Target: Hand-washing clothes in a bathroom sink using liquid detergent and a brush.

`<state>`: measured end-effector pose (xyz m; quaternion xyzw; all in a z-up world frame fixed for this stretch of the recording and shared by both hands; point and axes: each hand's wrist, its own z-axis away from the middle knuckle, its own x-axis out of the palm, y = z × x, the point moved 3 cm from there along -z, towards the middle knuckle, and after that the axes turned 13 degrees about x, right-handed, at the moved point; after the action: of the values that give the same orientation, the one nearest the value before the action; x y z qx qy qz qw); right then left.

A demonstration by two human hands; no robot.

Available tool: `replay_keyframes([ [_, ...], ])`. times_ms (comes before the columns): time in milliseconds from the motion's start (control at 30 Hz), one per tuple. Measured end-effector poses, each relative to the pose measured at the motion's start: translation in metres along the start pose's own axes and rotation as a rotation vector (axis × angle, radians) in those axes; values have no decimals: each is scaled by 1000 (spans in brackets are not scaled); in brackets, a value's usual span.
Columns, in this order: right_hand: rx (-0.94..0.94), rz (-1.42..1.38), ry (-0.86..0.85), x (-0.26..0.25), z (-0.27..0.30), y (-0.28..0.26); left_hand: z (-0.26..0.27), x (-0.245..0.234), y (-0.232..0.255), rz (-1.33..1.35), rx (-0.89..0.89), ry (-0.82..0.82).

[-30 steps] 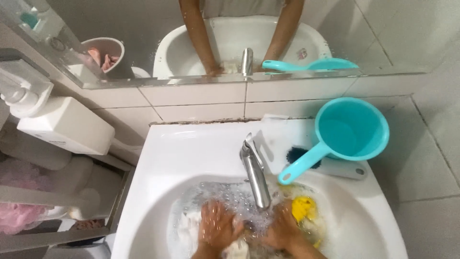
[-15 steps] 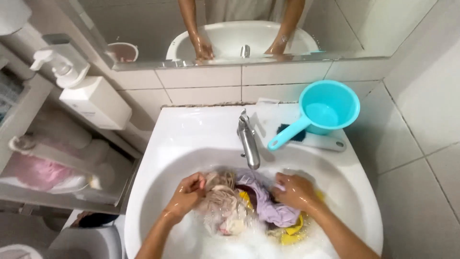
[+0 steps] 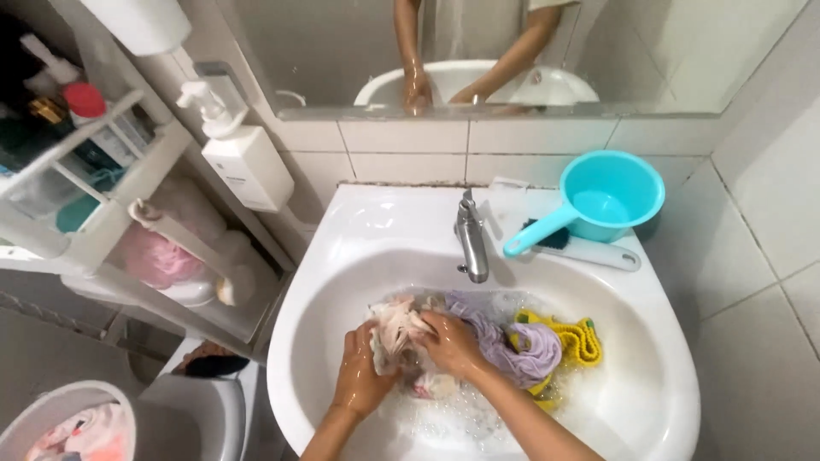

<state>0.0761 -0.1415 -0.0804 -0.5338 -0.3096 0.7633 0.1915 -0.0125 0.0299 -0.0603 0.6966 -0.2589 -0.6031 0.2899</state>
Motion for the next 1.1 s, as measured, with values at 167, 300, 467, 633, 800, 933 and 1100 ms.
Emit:
replay_keyframes([
  [167, 168, -385, -233, -61, 35, -15, -23, -10, 4, -77, 276, -34],
  [300, 317, -721, -184, -146, 66, -55, -59, -29, -5, 211, -20, -94],
  [467, 210, -807, 56, -218, 72, -23, -93, -84, -25, 379, 43, -57],
  [633, 251, -838, 334, -265, 112, -51, -109, -128, -24, 398, 319, -236],
  [800, 298, -725, 368, -237, 122, -29, -95, -117, -1, -118, 366, -980],
  [933, 479, -610, 16, -145, 111, -24, -93, -102, 29, -22, 528, -884],
  [1100, 293, 24, -111, -137, 124, -160, -72, -97, 92, 567, 691, -993],
])
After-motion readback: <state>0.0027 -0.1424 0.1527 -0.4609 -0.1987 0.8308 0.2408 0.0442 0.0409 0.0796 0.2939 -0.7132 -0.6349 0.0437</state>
